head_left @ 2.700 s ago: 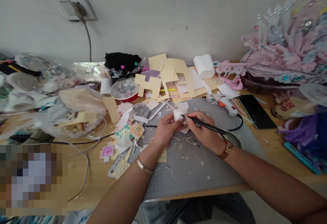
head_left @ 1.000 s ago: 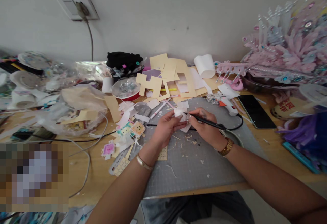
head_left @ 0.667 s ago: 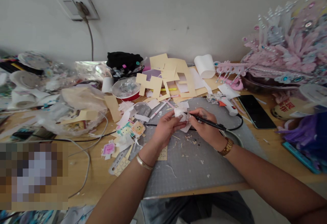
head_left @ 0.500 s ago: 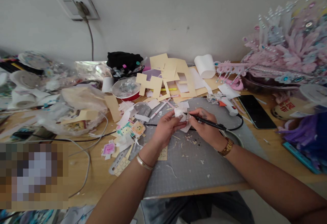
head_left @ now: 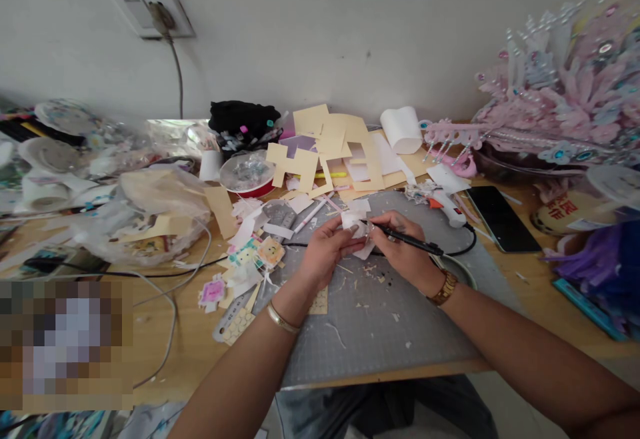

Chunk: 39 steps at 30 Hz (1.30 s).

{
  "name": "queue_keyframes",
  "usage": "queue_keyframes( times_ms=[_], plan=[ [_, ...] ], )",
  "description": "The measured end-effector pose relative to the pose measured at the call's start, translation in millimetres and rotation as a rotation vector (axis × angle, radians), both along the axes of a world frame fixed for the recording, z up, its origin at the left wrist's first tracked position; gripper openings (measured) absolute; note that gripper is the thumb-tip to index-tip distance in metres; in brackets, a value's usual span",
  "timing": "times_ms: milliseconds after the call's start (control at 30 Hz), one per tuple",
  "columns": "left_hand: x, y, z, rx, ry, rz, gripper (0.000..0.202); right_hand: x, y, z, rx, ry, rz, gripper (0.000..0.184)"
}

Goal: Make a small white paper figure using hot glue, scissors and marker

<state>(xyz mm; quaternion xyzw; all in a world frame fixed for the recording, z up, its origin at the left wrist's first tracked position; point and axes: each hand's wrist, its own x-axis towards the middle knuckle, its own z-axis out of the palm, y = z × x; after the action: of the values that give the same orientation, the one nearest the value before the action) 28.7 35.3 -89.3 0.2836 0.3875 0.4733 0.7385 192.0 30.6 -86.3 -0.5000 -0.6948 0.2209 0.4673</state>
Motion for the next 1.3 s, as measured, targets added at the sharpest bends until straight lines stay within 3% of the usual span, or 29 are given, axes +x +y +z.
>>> queue_keyframes(
  times_ms=[500,1300],
  plan=[
    [0.9,-1.6,4.8,0.008,-0.018,0.002,0.042,-2.1,-0.1,-3.3,0.093,-0.018,0.064,0.01],
    [1.3,-2.2,2.9,0.031,0.009,0.003,0.044,-3.1,-0.1,-3.1,0.108,-0.047,0.05,0.009]
  ],
)
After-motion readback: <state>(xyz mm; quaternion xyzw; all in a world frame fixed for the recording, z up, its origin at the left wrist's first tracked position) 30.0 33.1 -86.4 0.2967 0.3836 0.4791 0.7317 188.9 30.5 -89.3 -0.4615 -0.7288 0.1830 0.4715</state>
